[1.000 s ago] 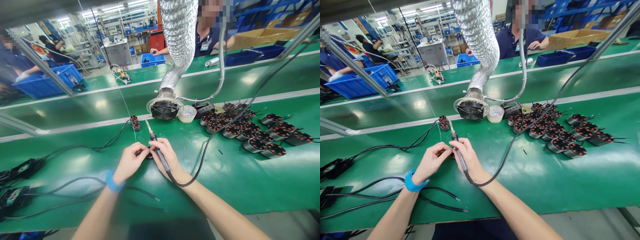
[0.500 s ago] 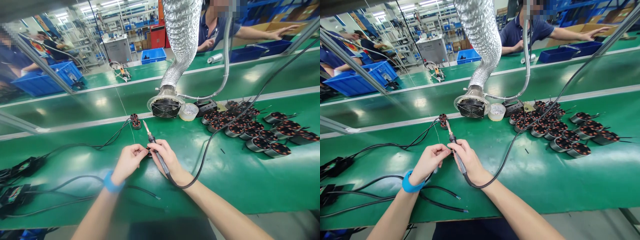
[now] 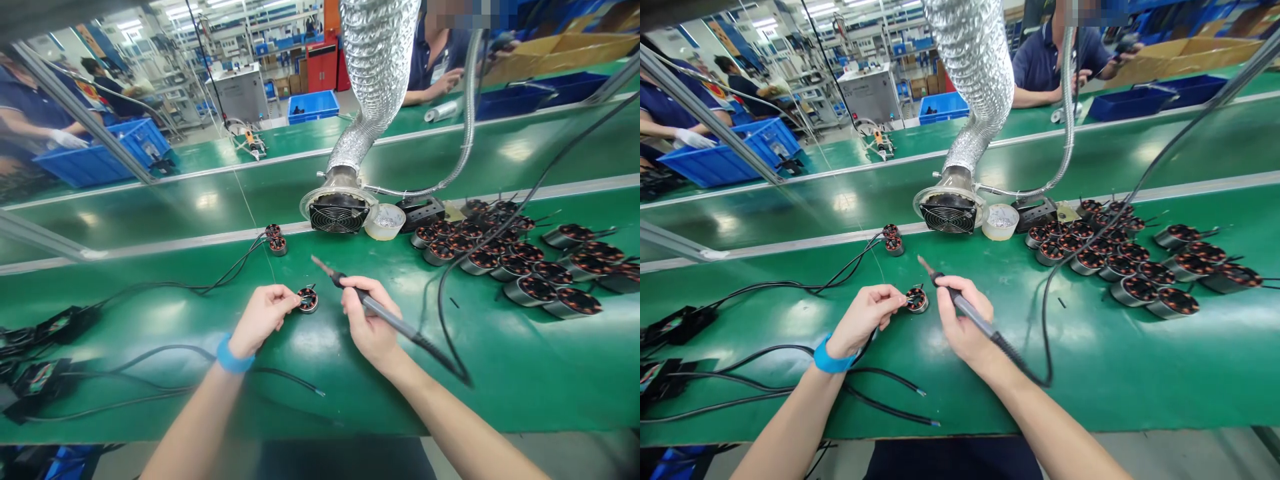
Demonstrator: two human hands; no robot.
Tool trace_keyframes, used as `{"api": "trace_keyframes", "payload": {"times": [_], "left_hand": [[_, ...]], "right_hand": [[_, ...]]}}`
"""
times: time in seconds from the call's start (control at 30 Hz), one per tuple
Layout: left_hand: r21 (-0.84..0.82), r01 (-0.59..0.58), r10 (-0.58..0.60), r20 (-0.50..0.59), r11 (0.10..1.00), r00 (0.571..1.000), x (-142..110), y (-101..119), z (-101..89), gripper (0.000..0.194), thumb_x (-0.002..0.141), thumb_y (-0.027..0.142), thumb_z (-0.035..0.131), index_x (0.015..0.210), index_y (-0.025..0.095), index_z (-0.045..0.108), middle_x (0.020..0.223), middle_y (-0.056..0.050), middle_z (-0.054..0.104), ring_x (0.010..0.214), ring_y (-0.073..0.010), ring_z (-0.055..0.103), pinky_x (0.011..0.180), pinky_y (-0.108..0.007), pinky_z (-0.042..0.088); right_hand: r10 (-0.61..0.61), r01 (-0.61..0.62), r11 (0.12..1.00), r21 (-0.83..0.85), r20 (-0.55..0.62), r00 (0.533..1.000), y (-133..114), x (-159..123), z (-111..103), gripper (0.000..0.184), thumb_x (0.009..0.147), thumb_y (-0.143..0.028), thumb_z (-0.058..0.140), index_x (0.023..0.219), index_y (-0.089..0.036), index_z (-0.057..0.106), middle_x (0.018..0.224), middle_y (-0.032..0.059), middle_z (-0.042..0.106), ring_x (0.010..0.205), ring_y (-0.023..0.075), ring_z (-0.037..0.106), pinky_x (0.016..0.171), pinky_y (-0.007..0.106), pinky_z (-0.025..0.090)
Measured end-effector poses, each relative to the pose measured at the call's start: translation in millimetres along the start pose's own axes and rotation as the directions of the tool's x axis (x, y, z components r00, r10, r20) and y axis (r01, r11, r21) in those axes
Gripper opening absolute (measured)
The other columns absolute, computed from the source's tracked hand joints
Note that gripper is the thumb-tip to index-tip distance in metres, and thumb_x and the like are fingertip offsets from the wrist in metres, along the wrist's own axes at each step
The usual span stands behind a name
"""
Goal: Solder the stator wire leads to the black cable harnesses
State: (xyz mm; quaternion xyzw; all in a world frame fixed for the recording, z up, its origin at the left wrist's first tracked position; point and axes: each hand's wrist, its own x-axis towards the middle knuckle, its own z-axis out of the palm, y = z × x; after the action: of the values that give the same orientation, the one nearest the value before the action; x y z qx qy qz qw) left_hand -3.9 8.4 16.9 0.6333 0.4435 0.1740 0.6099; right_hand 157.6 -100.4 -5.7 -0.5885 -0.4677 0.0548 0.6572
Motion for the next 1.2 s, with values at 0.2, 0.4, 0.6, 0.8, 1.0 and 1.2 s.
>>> {"api": "trace_keyframes", "payload": {"times": [0.2,0.4,0.6,0.8,1.0,1.2], "left_hand": [[-0.007,0.013,-0.013,-0.024,1.000,1.000,0.3,0.5,1.2,0.025,0.074,0.037,0.070,0.071,0.013,0.064,0.052,0.005,0.048,0.036,-0.0044,0.039,0.037,-0.019,0.024],[-0.050,0.016,-0.017,-0.005,0.999,1.000,0.8,1.2,1.6,0.025,0.074,0.036,0.071,0.070,0.013,0.063,0.054,0.005,0.049,0.037,-0.0035,0.038,0.037,-0.019,0.023],[-0.132,0.038,-0.034,0.034,0.990,0.999,0.9,0.3,2.0,0.025,0.074,0.035,0.072,0.070,0.013,0.062,0.055,0.006,0.047,0.038,-0.0029,0.036,0.037,-0.019,0.024],[-0.088,0.021,-0.021,0.000,0.996,1.000,0.0,0.5,3.0,0.025,0.075,0.036,0.072,0.071,0.013,0.062,0.049,0.006,0.045,0.038,-0.0038,0.036,0.038,-0.018,0.025],[-0.072,0.006,-0.007,-0.020,0.997,1.000,-0.1,0.5,3.3,0.024,0.076,0.035,0.071,0.072,0.013,0.063,0.049,0.006,0.046,0.037,-0.0042,0.037,0.038,-0.018,0.025],[-0.077,0.006,-0.009,-0.030,0.997,1.000,-0.6,0.2,3.6,0.025,0.075,0.036,0.071,0.073,0.013,0.063,0.050,0.006,0.046,0.037,-0.0042,0.038,0.037,-0.019,0.025]], "right_hand": [[-0.064,0.062,0.997,0.054,0.048,0.997,1.6,-7.9,-7.3,0.013,0.091,-0.024,0.055,0.083,-0.021,0.065,0.066,-0.0012,0.063,0.053,0.0128,0.058,0.050,0.025,0.044],[-0.130,0.129,0.991,0.024,0.033,0.991,-6.5,-3.4,-7.5,0.014,0.088,-0.022,0.054,0.079,-0.022,0.065,0.067,-0.0013,0.066,0.052,0.0126,0.058,0.054,0.027,0.046],[-0.103,0.103,0.994,0.025,0.033,0.994,-5.1,-4.2,-6.6,0.013,0.089,-0.022,0.053,0.083,-0.022,0.065,0.067,-0.0011,0.066,0.050,0.0132,0.058,0.051,0.027,0.045],[-0.163,0.162,0.986,0.027,0.038,0.986,-5.9,-3.2,-6.8,0.013,0.087,-0.018,0.054,0.081,-0.023,0.064,0.069,-0.0025,0.067,0.053,0.0123,0.059,0.054,0.026,0.047],[-0.161,0.160,0.987,0.016,0.038,0.986,-8.5,-2.9,-7.1,0.015,0.087,-0.020,0.053,0.078,-0.022,0.065,0.066,-0.0016,0.067,0.051,0.0134,0.059,0.052,0.027,0.048],[-0.150,0.149,0.989,0.017,0.046,0.988,-10.8,-2.0,-5.2,0.015,0.086,-0.020,0.053,0.077,-0.022,0.065,0.065,-0.0014,0.066,0.049,0.0131,0.058,0.051,0.027,0.048]]}}
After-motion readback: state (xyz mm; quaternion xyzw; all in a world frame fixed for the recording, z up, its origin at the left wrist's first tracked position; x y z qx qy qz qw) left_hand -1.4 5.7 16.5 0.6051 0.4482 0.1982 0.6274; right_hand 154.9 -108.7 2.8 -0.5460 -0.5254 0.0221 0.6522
